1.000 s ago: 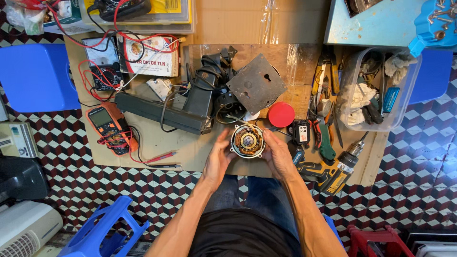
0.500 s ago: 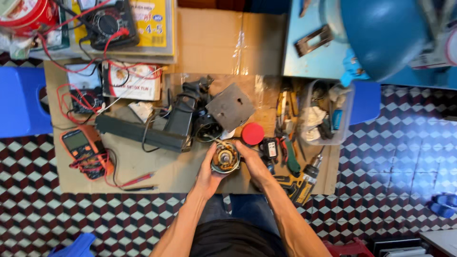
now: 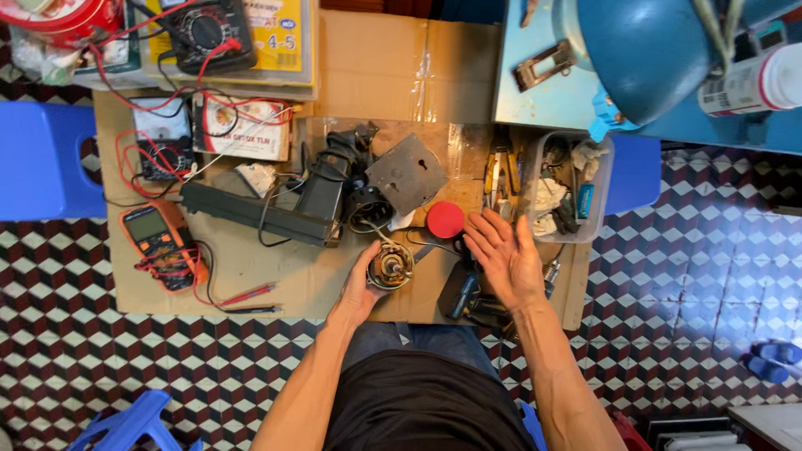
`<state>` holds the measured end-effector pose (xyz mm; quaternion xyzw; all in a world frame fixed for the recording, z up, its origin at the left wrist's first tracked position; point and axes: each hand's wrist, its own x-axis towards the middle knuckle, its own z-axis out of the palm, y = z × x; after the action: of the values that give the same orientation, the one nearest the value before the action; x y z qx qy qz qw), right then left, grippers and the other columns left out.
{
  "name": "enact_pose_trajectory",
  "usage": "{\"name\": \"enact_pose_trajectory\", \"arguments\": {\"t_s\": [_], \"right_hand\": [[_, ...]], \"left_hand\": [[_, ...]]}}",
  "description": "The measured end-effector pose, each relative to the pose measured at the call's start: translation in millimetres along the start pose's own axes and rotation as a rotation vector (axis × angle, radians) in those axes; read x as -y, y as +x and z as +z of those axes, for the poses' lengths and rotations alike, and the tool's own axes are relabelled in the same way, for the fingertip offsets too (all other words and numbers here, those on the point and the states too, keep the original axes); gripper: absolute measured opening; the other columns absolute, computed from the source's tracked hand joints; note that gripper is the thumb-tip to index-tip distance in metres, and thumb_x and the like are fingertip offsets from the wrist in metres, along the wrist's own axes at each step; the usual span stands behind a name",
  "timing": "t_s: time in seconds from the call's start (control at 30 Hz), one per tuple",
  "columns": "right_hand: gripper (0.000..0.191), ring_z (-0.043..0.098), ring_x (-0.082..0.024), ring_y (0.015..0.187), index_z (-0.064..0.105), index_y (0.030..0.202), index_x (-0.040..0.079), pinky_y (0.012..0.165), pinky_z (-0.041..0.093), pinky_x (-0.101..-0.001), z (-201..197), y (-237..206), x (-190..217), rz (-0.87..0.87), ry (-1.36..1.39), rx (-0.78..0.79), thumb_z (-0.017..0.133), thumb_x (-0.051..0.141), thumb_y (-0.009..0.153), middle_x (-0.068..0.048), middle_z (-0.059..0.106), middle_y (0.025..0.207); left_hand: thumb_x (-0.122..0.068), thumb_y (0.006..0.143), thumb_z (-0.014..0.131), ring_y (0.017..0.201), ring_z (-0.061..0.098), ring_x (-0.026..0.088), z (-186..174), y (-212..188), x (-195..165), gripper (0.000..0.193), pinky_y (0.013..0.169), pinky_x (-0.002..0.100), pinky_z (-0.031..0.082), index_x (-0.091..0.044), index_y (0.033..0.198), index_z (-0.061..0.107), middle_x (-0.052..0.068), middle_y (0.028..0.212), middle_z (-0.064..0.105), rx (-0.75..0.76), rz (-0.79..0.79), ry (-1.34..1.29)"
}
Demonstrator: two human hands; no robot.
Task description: The person disassembles a small electrical motor, removes the rotor, and uses a multimeter to test the windings. They then reassemble the motor and continue testing the electrical connections.
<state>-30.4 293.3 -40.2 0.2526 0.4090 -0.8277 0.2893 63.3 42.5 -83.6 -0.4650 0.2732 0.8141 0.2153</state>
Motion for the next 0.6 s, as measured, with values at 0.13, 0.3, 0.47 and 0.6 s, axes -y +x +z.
{"name": "enact_pose_trajectory", "arguments": {"t_s": [0.13, 0.3, 0.47, 0.6], "right_hand": [[0.079, 0.053, -0.035, 0.135, 0.037, 0.150, -0.007, 0.113, 0.044, -0.0429, -15.4, 2.3, -16.8, 0.036, -0.183, -0.143, 0.037, 0.055, 0.102, -0.027, 0.049, 0.150], [0.059, 0.063, -0.033, 0.119, 0.052, 0.145, -0.002, 0.101, 0.051, -0.0427, -25.2, 4.2, -34.3, 0.003, -0.677, -0.334, 0.053, 0.035, 0.099, -0.021, 0.062, 0.140], [0.065, 0.051, -0.040, 0.130, 0.051, 0.143, 0.001, 0.109, 0.043, -0.0472, -1.2, 10.3, -38.1, -0.654, -1.695, -0.144, 0.077, 0.018, 0.085, -0.023, 0.053, 0.141], [0.082, 0.049, -0.041, 0.127, 0.048, 0.142, 0.000, 0.104, 0.040, -0.0500, 24.9, 35.6, -40.6, -0.672, -1.847, -0.049, 0.085, 0.019, 0.071, -0.023, 0.051, 0.140]], "left_hand": [[-0.053, 0.093, 0.060, 0.099, 0.070, 0.018, -5.4, -4.8, 1.8, 0.049, 0.087, 0.040, 0.058, -0.012, 0.120, 0.068, 0.005, 0.111, 0.074, 0.006, -0.026, 0.045], [-0.053, 0.093, 0.057, 0.100, 0.071, 0.019, -3.3, -9.0, 6.3, 0.051, 0.086, 0.042, 0.060, -0.011, 0.119, 0.068, 0.007, 0.111, 0.074, 0.051, -0.018, -0.025], [-0.053, 0.095, 0.056, 0.101, 0.071, 0.019, 2.6, -7.3, 4.5, 0.049, 0.086, 0.041, 0.059, -0.013, 0.121, 0.066, 0.006, 0.112, 0.074, 0.082, 0.042, -0.126], [-0.052, 0.096, 0.057, 0.101, 0.070, 0.018, 2.1, -7.4, -0.9, 0.047, 0.088, 0.039, 0.059, -0.014, 0.121, 0.066, 0.005, 0.113, 0.073, 0.144, 0.075, -0.216]]}}
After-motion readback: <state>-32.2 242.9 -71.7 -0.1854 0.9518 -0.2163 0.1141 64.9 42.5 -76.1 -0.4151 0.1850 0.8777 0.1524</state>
